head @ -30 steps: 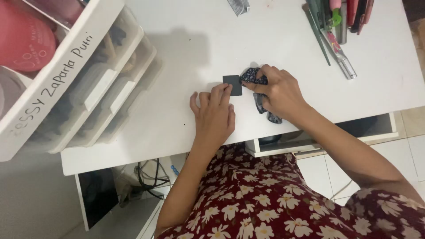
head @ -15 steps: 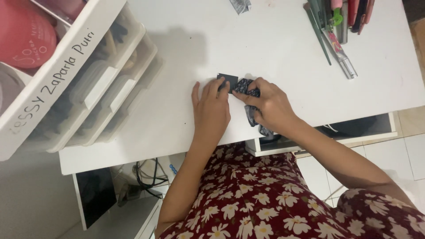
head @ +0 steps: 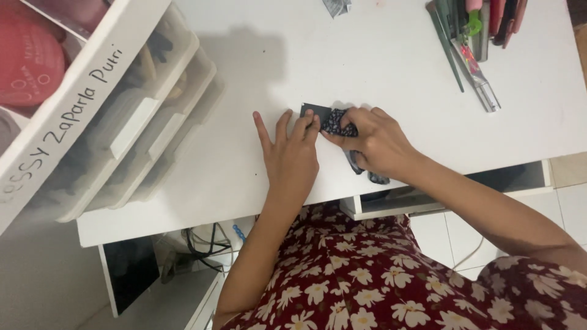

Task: Wiping and cleaning makeup brushes and tools at a vanity desk.

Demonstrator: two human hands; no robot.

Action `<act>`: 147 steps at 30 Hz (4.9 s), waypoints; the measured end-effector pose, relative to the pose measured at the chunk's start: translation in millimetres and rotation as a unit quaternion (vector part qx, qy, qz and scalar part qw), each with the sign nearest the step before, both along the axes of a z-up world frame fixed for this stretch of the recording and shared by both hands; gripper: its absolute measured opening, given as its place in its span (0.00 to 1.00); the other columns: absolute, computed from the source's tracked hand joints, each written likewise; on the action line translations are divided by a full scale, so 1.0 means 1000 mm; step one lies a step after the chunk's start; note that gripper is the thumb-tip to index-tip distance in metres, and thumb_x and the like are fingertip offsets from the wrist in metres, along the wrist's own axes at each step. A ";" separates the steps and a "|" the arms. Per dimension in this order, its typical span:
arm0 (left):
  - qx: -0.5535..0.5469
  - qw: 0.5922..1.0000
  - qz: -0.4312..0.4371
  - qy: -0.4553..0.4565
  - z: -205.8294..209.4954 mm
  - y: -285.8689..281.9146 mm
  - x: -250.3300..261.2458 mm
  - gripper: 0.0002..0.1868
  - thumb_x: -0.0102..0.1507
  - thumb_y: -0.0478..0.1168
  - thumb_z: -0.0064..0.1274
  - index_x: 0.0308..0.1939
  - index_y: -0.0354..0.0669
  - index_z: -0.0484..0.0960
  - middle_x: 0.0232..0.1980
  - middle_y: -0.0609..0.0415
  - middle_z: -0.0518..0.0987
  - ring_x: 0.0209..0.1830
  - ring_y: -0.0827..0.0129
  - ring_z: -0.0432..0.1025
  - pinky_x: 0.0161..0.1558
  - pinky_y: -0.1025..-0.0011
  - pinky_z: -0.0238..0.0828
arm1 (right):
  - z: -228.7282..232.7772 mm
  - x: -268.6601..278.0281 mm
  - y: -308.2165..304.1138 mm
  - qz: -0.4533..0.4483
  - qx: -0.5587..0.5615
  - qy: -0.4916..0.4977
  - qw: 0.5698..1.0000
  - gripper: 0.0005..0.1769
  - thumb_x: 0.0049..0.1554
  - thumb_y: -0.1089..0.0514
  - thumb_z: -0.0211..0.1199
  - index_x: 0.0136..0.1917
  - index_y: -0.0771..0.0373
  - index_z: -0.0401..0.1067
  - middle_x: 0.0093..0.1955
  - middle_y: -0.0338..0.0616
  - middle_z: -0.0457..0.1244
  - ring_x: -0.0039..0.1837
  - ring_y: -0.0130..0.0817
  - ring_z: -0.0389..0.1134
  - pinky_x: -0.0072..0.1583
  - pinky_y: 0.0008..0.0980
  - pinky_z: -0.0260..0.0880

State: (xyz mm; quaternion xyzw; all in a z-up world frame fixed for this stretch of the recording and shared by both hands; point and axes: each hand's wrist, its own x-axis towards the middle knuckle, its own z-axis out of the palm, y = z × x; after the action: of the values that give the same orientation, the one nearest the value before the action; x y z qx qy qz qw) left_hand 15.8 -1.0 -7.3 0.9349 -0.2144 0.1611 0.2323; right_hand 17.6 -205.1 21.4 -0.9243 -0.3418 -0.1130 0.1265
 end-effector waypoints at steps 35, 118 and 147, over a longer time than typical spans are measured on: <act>-0.034 0.996 -0.030 0.080 0.027 0.009 0.024 0.27 0.55 0.41 0.67 0.56 0.38 0.79 0.50 0.47 0.72 0.55 0.53 0.65 0.74 0.44 0.45 | 0.020 0.036 -0.007 -0.087 0.028 -0.033 0.995 0.18 0.53 0.54 0.69 0.58 0.51 0.83 0.62 0.54 0.62 0.61 0.48 0.58 0.62 0.47 0.54; -0.069 0.908 0.335 -0.241 0.158 0.166 -0.036 0.32 0.61 0.39 0.54 0.70 0.46 0.69 0.73 0.62 0.67 0.76 0.64 0.57 0.75 0.37 0.24 | 0.167 0.043 0.265 0.107 0.229 -0.268 0.930 0.08 0.57 0.60 0.70 0.49 0.61 0.73 0.39 0.36 0.66 0.43 0.38 0.63 0.48 0.39 0.56; -0.006 0.962 0.217 -0.164 0.138 0.128 -0.050 0.45 0.57 0.26 0.47 0.79 0.37 0.56 0.84 0.46 0.51 0.86 0.59 0.42 0.71 0.25 0.19 | 0.147 0.014 0.220 0.104 0.131 -0.264 0.950 0.32 0.54 0.63 0.61 0.71 0.72 0.66 0.73 0.53 0.59 0.71 0.51 0.61 0.66 0.50 0.61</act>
State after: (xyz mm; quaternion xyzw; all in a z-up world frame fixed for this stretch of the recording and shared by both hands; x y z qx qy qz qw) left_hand -34.3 126.6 130.8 0.9182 -0.0409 0.3603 0.1594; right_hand 31.8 14.9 168.5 -0.7962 -0.4397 -0.3824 0.1628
